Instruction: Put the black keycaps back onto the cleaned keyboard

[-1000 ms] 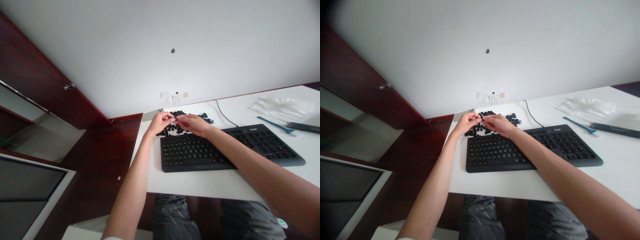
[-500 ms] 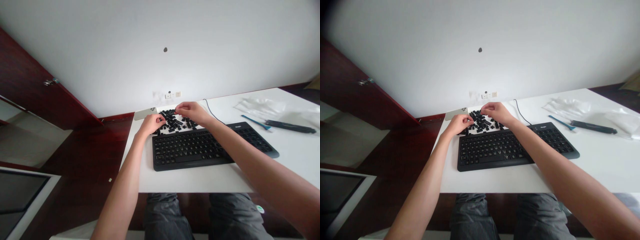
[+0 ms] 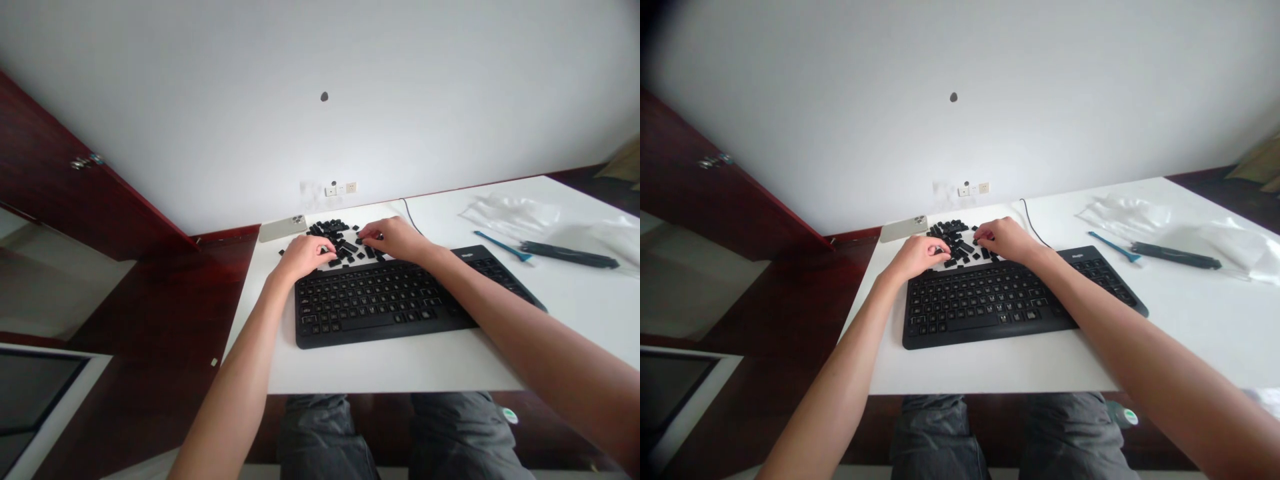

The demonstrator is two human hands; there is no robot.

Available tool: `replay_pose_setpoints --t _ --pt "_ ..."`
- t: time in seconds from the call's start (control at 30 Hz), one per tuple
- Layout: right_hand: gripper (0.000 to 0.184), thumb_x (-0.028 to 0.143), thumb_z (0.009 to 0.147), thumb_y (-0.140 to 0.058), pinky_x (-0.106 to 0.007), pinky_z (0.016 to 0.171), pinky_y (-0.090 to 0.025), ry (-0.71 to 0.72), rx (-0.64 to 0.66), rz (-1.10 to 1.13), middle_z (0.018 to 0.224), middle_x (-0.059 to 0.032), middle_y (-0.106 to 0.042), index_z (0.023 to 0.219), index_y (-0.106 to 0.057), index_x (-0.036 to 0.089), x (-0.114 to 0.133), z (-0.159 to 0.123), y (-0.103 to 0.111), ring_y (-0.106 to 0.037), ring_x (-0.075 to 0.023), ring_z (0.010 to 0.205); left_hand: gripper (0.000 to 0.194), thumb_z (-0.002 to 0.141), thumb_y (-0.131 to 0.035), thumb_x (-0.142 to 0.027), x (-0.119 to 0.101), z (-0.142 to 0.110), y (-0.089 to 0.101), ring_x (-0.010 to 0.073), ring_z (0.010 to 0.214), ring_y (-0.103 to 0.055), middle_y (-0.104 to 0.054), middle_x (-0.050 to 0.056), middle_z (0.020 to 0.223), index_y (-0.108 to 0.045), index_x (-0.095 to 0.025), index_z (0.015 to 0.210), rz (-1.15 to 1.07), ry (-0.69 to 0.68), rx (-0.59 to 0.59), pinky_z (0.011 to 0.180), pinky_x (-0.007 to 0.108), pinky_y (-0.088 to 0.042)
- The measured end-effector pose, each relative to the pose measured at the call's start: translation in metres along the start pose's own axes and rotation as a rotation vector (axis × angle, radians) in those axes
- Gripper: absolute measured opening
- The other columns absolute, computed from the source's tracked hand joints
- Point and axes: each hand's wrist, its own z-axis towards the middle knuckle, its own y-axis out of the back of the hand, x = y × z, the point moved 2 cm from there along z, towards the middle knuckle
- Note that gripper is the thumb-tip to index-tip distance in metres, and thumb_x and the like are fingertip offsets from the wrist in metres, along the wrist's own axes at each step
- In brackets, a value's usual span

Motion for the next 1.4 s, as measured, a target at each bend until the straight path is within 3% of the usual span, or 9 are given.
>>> replay_pose_setpoints --t 0.17,0.3,0.5,0.67,0.83,1.13,1.4 --pt "0.018 0.022 0.093 -0.071 -0.043 0.090 -0.056 0.157 0.054 -0.108 0.101 -0.0055 -0.084 0.100 -0.087 0.026 0.017 -0.002 0.001 -0.075 -0.0265 0.095 0.016 0.087 -0.086 -0.042 -0.002 0.001 -0.008 0.0169 0.066 -0.057 -0.066 0.000 0.071 -0.087 -0.028 0.095 0.043 0.027 0.052 0.068 0.031 -0.036" --pt "0.012 0.022 0.088 -0.079 -0.042 0.090 -0.054 0.226 0.126 -0.073 0.102 -0.0051 -0.083 0.098 -0.086 0.027 0.020 -0.004 -0.002 -0.072 -0.0276 0.101 0.017 0.085 -0.088 -0.043 0.001 0.001 -0.009 0.0187 0.068 -0.059 -0.068 0.001 0.073 -0.087 -0.028 0.094 0.071 0.039 0.041 0.068 0.032 -0.037" --pt "0.021 0.014 0.087 -0.075 -0.041 0.089 -0.052 0.211 0.161 -0.026 0.100 -0.0051 -0.084 0.097 -0.087 0.028 0.012 -0.004 -0.012 -0.073 -0.0268 0.095 0.010 0.090 -0.083 -0.036 0.003 0.002 -0.010 0.0201 0.074 -0.065 -0.078 0.003 0.083 -0.088 -0.029 0.095 0.062 -0.032 0.013 0.071 0.034 -0.041" --pt "0.024 0.018 0.094 -0.065 -0.040 0.084 -0.051 0.210 0.095 -0.095 0.097 -0.0065 -0.083 0.101 -0.086 0.026 0.013 -0.004 -0.010 -0.073 -0.0262 0.088 0.013 0.085 -0.087 -0.029 0.004 0.001 -0.009 0.0204 0.080 -0.068 -0.080 0.003 0.090 -0.086 -0.026 0.098 0.044 -0.042 0.034 0.076 0.033 -0.046" --pt "0.025 0.020 0.097 -0.061 -0.039 0.083 -0.049 0.223 0.127 -0.127 0.096 -0.0054 -0.083 0.101 -0.085 0.025 0.014 -0.004 -0.010 -0.072 -0.0237 0.086 0.011 0.089 -0.081 -0.025 0.003 0.001 -0.010 0.0196 0.080 -0.069 -0.080 0.002 0.090 -0.084 -0.025 0.100 0.041 -0.054 0.046 0.077 0.033 -0.046" --pt "0.011 0.026 0.089 -0.077 -0.039 0.082 -0.049 0.211 0.199 -0.025 0.098 -0.0055 -0.083 0.096 -0.086 0.027 0.012 -0.004 -0.010 -0.072 -0.0245 0.088 0.016 0.091 -0.072 -0.021 0.000 0.000 -0.010 0.0178 0.076 -0.066 -0.079 0.003 0.094 -0.082 -0.024 0.103 0.093 -0.076 0.033 0.072 0.032 -0.043" --pt "0.023 0.030 0.098 -0.062 -0.040 0.089 -0.051 0.183 0.050 -0.079 0.102 -0.0069 -0.083 0.099 -0.084 0.024 0.011 -0.002 -0.007 -0.072 -0.0263 0.093 0.019 0.089 -0.071 -0.020 0.004 0.001 -0.008 0.0176 0.079 -0.065 -0.078 0.005 0.095 -0.085 -0.023 0.102 0.022 -0.080 -0.044 0.074 0.030 -0.046"
